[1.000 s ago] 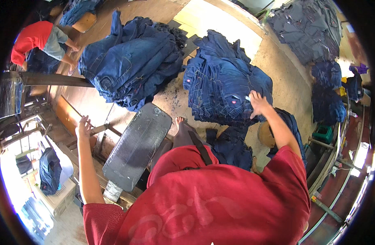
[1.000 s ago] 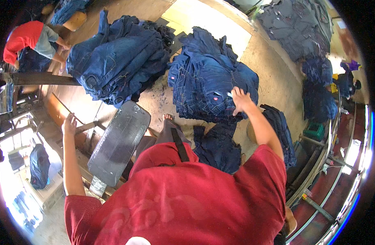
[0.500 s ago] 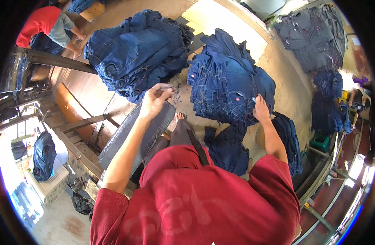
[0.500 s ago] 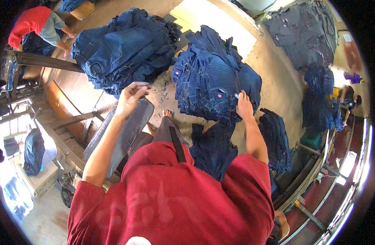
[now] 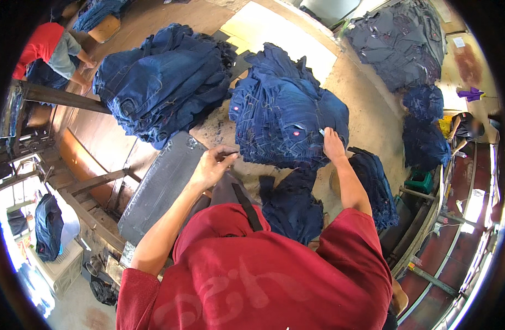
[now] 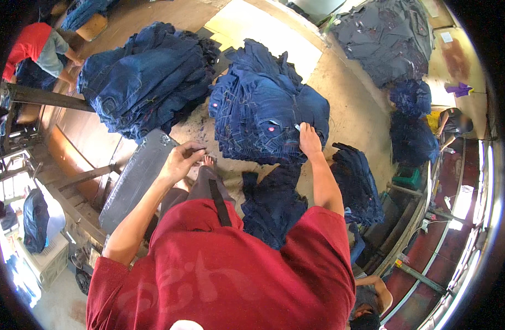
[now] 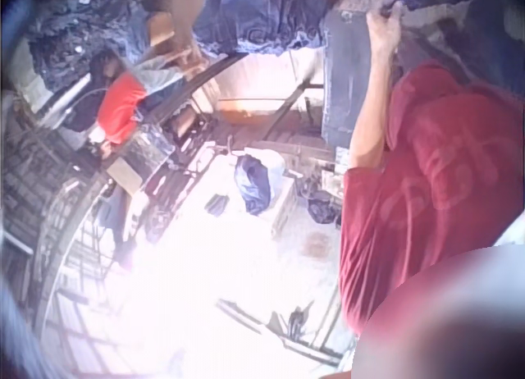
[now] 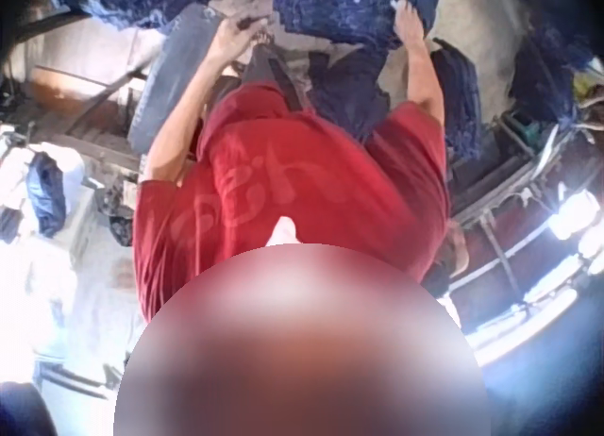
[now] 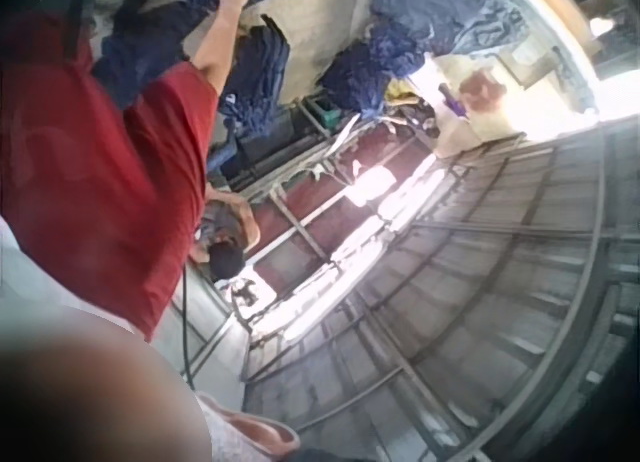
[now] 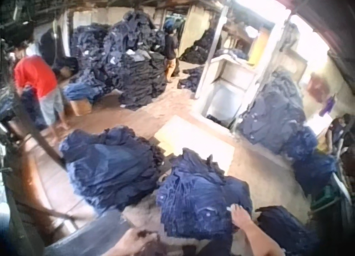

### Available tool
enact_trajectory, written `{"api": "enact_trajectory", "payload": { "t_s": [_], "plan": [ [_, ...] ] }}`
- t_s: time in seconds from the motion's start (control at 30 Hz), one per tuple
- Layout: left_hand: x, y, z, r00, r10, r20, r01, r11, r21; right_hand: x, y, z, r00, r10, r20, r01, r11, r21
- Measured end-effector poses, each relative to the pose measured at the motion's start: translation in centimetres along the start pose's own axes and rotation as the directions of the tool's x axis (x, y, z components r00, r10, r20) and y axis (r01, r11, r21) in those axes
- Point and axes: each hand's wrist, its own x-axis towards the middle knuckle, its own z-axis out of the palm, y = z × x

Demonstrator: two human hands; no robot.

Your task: The person repeatedly scrapes the surface of denim jeans with a small handheld tool to remove loose threads or fuzz. They handle multiple jeans one at a time, turning them over and moving them on the table while continuing the scraping action.

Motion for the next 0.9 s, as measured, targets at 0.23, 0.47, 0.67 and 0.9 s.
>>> {"api": "enact_trajectory", "payload": {
  "t_s": [0.23, 0.47, 0.67, 0.9],
  "plan": [
    [-0.5, 2.5, 4.1, 0.973, 0.108, 0.202, -0.113, 0.994, 0.013, 5.7, -2.1, -10.7, 0.983, 0.176, -0.042, -0.131, 0.851, 0.508],
    [8.7, 7.3, 9.2, 0.972, 0.007, 0.234, 0.137, 0.792, -0.595, 7.4, -16.5, -21.7, 0.942, 0.078, -0.326, 0.154, 0.764, 0.627],
    [12.0, 2.2, -3.2, 0.993, -0.043, -0.113, -0.1, 0.225, -0.969, 7.5, -33.1, -16.9, 0.959, 0.044, -0.28, 0.177, 0.678, 0.714],
    [-4.8, -6.1, -10.0, 0.784, -0.387, -0.485, -0.339, 0.388, -0.857, -2.3, -43.8, -16.4, 0.933, -0.344, -0.108, 0.235, 0.353, 0.906]
  ]
}}
